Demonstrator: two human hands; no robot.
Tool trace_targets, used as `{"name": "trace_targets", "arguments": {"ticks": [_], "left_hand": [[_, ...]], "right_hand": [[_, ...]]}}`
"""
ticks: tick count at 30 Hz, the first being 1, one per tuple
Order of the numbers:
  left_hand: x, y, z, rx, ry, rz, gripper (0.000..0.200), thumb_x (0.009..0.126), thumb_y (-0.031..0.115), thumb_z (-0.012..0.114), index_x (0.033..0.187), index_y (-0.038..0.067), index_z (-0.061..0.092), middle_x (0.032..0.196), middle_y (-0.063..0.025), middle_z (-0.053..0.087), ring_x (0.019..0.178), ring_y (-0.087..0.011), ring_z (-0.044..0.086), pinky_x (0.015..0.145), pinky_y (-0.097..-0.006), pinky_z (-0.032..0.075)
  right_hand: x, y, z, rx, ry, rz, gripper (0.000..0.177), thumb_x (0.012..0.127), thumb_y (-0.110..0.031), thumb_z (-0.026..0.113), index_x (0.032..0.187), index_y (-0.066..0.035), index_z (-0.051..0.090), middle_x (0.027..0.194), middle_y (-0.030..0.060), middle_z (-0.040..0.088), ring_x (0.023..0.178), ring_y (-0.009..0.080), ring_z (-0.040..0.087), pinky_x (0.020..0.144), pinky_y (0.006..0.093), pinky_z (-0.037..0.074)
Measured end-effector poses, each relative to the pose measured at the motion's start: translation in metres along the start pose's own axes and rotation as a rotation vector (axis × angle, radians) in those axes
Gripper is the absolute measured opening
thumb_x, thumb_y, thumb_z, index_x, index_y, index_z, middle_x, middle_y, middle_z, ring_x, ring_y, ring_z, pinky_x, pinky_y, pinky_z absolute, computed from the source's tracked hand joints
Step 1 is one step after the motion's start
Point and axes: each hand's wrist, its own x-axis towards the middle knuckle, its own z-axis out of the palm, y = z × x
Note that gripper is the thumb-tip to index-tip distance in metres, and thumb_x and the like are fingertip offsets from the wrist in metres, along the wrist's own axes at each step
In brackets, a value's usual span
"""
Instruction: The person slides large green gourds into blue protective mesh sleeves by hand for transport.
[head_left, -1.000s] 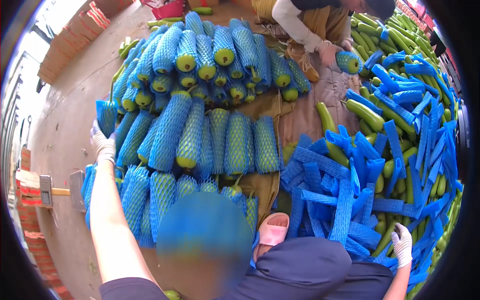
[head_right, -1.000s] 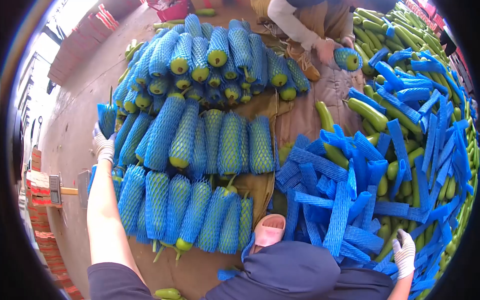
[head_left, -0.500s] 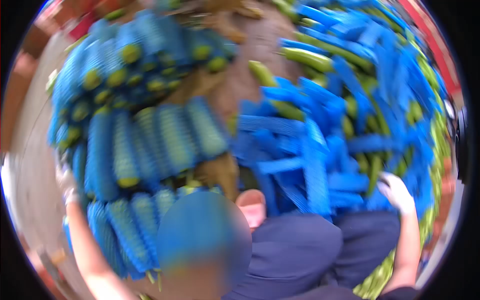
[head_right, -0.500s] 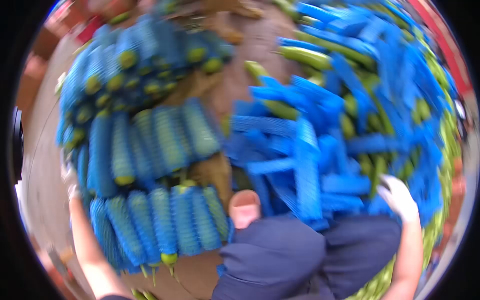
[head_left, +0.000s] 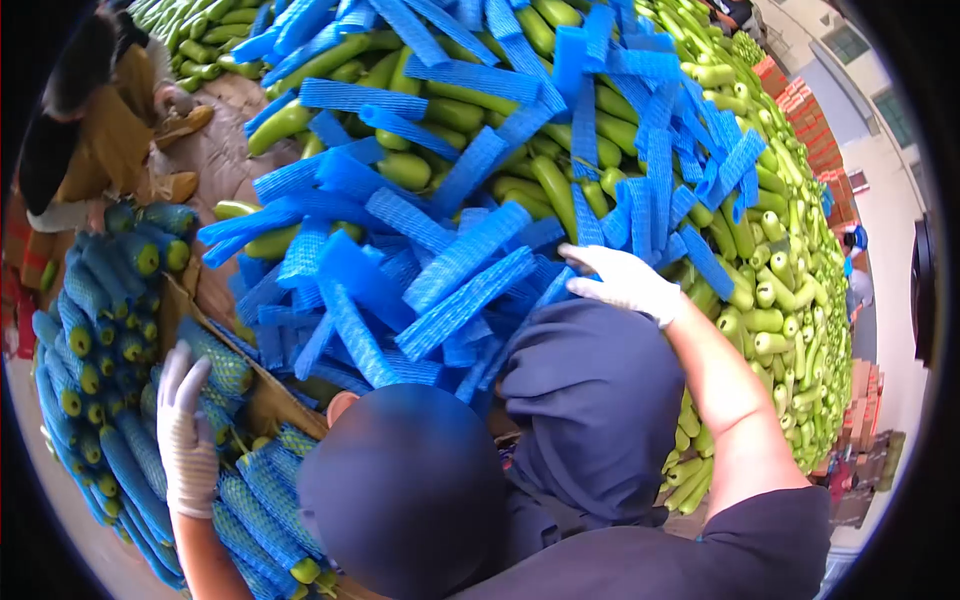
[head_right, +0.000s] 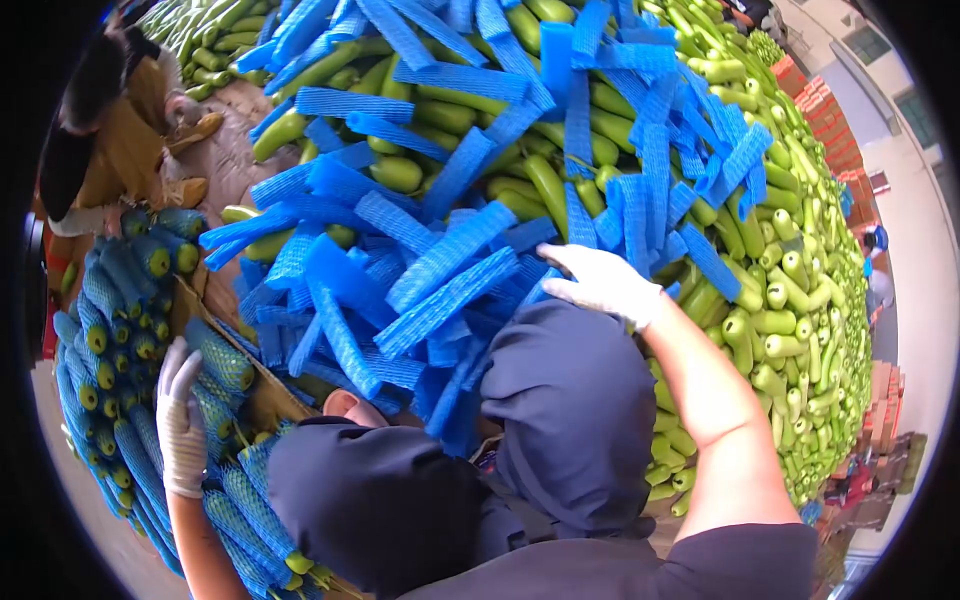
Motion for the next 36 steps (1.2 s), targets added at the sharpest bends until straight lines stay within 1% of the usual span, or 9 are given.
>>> {"name": "trace_targets", "arguments": {"ticks": [4,8,12,16,20,25,30,33,36], "left_hand": [[0.075,0.070,0.034,0.093,-0.104,0.072,0.075,0.071,-0.009,0.060,0.141,0.009,0.044,0.150,-0.0209,0.034,0.138,-0.0419,0.033,0.115,-0.0449,0.027],[0.147,0.118,0.063,0.001,-0.454,0.247,0.066,0.072,0.002,0.068,0.135,0.007,0.050,0.139,-0.0238,0.047,0.125,-0.0432,0.047,0.106,-0.0455,0.039],[0.201,0.145,0.118,-0.025,-0.606,0.423,0.053,0.074,0.012,0.070,0.125,0.005,0.056,0.126,-0.0225,0.058,0.112,-0.0413,0.057,0.097,-0.0458,0.046],[0.249,0.159,0.169,-0.228,-0.537,0.298,0.037,0.081,0.007,0.065,0.117,0.002,0.061,0.111,-0.0204,0.065,0.099,-0.0390,0.063,0.087,-0.0421,0.051],[0.281,0.155,0.225,-0.377,-0.279,0.104,0.030,0.087,0.004,0.064,0.117,0.001,0.061,0.101,-0.0126,0.065,0.086,-0.0212,0.063,0.081,-0.0309,0.051],[0.289,0.171,0.276,-1.051,-0.322,-0.592,0.045,0.090,0.021,0.070,0.125,-0.001,0.050,0.107,-0.0065,0.061,0.090,-0.0129,0.060,0.076,-0.0271,0.050],[0.257,0.172,0.299,-1.361,-0.186,-0.566,0.019,0.094,0.012,0.062,0.110,0.003,0.058,0.083,-0.0012,0.059,0.063,-0.0064,0.049,0.056,-0.0197,0.039],[0.241,0.172,0.292,-1.416,-0.111,-0.611,0.013,0.094,0.009,0.060,0.105,0.004,0.058,0.082,0.0000,0.057,0.061,-0.0058,0.048,0.055,-0.0186,0.037],[0.234,0.194,0.267,-1.568,-0.080,-0.715,0.012,0.093,0.008,0.060,0.105,0.006,0.058,0.083,-0.0004,0.057,0.062,-0.0055,0.047,0.055,-0.0184,0.036]], "right_hand": [[0.046,0.042,0.025,0.090,0.234,-0.075,0.055,0.094,-0.033,0.057,0.138,-0.003,0.046,0.134,0.0221,0.052,0.126,0.0359,0.049,0.105,0.0393,0.040],[0.132,0.075,0.033,0.467,0.402,0.011,0.053,0.092,-0.031,0.058,0.137,-0.004,0.049,0.124,0.0184,0.061,0.110,0.0324,0.062,0.094,0.0367,0.048],[0.223,0.075,0.012,0.453,0.490,0.213,0.055,0.089,-0.037,0.063,0.131,-0.003,0.055,0.098,0.0212,0.069,0.095,0.0343,0.065,0.083,0.0385,0.050],[0.281,0.095,0.030,0.745,0.458,0.272,0.044,0.087,-0.036,0.066,0.114,-0.002,0.065,0.093,0.0176,0.070,0.088,0.0298,0.066,0.081,0.0373,0.049],[0.257,0.085,0.034,0.951,0.373,0.186,0.031,0.084,-0.029,0.071,0.099,-0.003,0.068,0.086,0.0071,0.068,0.081,0.0168,0.060,0.080,0.0338,0.048],[0.201,0.061,0.034,1.318,0.103,-0.035,0.011,0.088,-0.013,0.068,0.093,-0.004,0.067,0.083,0.0002,0.065,0.075,0.0071,0.057,0.072,0.0227,0.049],[0.177,0.052,0.052,1.429,-0.054,-0.112,0.022,0.090,-0.023,0.070,0.098,-0.004,0.062,0.081,-0.0011,0.060,0.075,0.0065,0.055,0.069,0.0226,0.047],[0.168,0.043,0.060,1.162,0.268,-0.143,0.060,0.084,-0.039,0.076,0.119,0.004,0.053,0.100,0.0113,0.060,0.089,0.0149,0.058,0.081,0.0309,0.050],[0.154,0.030,0.048,1.220,0.015,-0.289,0.065,0.084,-0.039,0.076,0.127,0.003,0.051,0.110,0.0135,0.061,0.103,0.0165,0.058,0.089,0.0326,0.049]]}}
